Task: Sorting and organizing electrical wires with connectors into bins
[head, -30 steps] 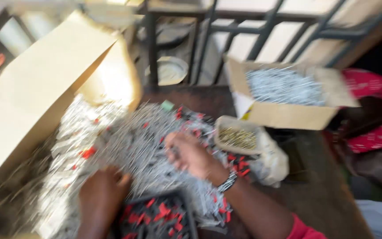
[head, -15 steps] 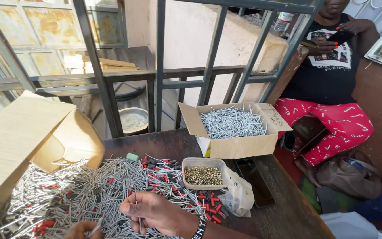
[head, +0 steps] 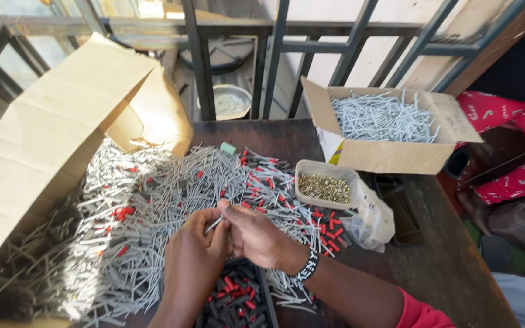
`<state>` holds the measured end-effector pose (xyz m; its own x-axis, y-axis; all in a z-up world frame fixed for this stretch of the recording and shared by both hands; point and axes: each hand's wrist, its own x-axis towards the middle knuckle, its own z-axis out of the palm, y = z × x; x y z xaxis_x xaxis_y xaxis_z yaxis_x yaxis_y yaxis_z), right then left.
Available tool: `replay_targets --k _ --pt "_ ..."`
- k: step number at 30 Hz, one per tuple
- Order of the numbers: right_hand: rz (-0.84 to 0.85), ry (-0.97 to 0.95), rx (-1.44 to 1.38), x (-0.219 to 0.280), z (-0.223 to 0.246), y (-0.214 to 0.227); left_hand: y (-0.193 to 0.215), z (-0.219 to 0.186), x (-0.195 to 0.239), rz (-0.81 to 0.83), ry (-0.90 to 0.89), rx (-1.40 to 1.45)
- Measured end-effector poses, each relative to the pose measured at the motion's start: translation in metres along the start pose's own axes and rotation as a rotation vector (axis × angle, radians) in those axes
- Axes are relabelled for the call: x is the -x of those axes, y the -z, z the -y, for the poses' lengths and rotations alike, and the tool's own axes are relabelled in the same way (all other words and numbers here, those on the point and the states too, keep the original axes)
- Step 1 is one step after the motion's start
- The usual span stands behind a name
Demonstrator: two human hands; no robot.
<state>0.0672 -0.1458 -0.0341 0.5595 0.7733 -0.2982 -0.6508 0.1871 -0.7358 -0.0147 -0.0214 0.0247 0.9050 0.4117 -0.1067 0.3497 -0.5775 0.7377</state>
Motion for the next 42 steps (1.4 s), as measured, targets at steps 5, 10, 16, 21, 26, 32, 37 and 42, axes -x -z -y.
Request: replay_targets --k 5,10,16,21,26,32,37,42 --pt "-0.185 -0.018 -0.013 -0.012 -0.005 0.015 0.02 -0.008 0.01 0.006 -0.164 0.235" --pt "-0.196 0.025 0.002 0.006 0.026 -0.013 0.028 0.008 0.006 0.143 -0.218 0.532" --pt "-0.137 0.135 0.218 0.02 0.033 -0.041 0.028 0.005 0.014 0.17 -0.39 0.578" --pt "-0.163 0.234 0.313 0.016 0.027 -0.032 0.027 0.013 0.01 0.213 -0.383 0.557" --pt "-0.19 0.254 0.304 0.017 0.031 -0.036 0.02 0.022 0.003 0.291 -0.355 0.616" --pt "-0.065 0.347 0.537 0.02 0.032 -0.038 0.017 0.027 -0.001 0.282 -0.383 0.501" --pt "0.001 0.408 0.603 0.015 0.034 -0.027 0.017 0.024 -0.003 0.343 -0.262 0.534" --pt "-0.26 0.4 0.559 0.039 0.102 0.011 0.038 0.015 0.005 0.36 -0.092 0.405"
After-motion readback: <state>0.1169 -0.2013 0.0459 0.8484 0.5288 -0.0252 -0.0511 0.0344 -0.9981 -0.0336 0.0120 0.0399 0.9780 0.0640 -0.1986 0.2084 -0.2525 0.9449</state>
